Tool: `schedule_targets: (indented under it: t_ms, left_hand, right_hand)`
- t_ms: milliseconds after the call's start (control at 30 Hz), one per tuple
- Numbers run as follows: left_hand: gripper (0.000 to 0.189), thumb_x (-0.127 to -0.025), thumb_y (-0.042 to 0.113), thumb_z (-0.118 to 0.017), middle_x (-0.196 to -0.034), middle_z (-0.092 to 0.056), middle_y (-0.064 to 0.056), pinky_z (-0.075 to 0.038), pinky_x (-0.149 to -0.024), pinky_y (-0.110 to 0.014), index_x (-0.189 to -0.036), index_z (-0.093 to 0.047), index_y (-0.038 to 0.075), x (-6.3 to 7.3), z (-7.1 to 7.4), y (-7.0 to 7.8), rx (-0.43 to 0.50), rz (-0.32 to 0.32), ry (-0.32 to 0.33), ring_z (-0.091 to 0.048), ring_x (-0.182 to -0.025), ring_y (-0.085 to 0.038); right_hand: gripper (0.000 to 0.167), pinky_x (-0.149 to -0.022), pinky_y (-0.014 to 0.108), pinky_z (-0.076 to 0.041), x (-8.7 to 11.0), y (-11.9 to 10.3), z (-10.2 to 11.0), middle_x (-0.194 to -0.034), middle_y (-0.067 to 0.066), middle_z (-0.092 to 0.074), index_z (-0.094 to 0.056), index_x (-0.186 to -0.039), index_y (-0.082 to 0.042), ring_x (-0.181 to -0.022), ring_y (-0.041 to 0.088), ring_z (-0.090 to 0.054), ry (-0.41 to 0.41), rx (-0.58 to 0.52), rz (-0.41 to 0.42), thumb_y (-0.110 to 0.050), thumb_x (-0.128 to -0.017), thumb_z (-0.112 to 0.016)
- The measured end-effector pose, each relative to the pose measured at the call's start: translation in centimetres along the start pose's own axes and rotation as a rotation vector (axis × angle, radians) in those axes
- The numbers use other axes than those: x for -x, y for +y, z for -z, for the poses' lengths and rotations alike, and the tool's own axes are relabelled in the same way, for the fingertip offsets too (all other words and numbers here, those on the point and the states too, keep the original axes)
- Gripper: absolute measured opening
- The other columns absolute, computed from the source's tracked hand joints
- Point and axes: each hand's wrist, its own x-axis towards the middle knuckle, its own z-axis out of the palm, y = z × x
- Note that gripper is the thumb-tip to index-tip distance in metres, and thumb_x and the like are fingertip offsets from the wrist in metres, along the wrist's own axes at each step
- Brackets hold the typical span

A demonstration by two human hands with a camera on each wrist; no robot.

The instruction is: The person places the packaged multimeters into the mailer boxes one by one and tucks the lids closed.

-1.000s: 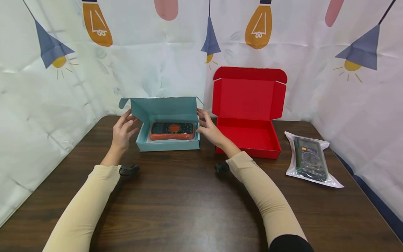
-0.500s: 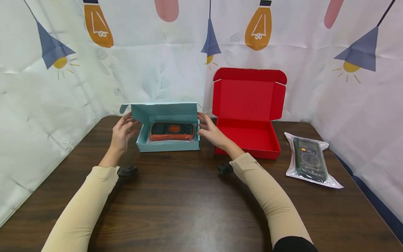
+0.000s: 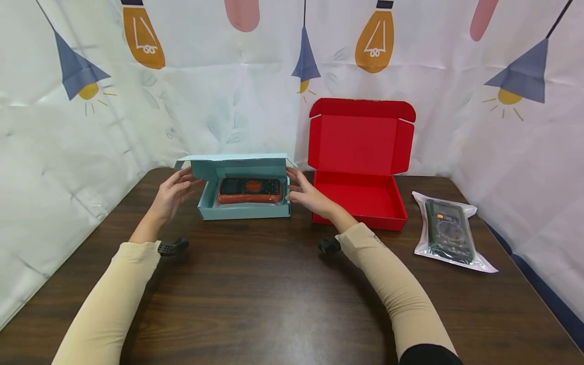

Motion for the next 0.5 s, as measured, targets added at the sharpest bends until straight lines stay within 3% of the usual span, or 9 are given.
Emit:
schedule_targets:
  t_ms: [100, 167, 500]
  left_hand:
    - [0.051, -0.109, 0.013, -0.042, -0.128, -0.059, 0.01, -0.023, -0.115, -0.065, -0.157, -0.035, -0.003, 0.22, 0.0, -0.32, 0.007, -0.016, 0.011, -0.054, -0.13, -0.022]
    - [0.049, -0.109, 0.012, -0.043, -0.124, -0.06, 0.016, -0.024, -0.115, -0.064, -0.156, -0.037, -0.002, 0.31, 0.01, -0.46, 0.014, -0.027, 0.008, -0.056, -0.126, -0.016]
    - [0.053, -0.109, 0.012, -0.042, -0.124, -0.059, 0.018, -0.022, -0.115, -0.066, -0.156, -0.03, -0.01, 0.54, 0.4, -0.93, -0.012, -0.031, -0.031, -0.057, -0.123, -0.008]
  right_hand:
    - [0.093, -0.112, 0.058, -0.037, 0.1, 0.12, 0.02, -0.17, 0.017, -0.007, -0.002, -0.165, -0.013, -0.15, 0.04, -0.023, -0.014, 0.027, -0.005, -0.006, -0.089, -0.057]
    - [0.094, -0.111, 0.057, -0.038, 0.15, 0.19, 0.05, -0.169, 0.017, -0.008, -0.004, -0.165, -0.013, -0.15, 0.039, -0.024, -0.01, 0.035, -0.009, -0.006, -0.089, -0.058]
    - [0.091, -0.112, 0.058, -0.038, 0.38, 0.33, 0.12, -0.169, 0.016, -0.009, -0.004, -0.165, -0.014, -0.15, 0.04, -0.023, -0.023, 0.035, -0.02, -0.003, -0.091, -0.056]
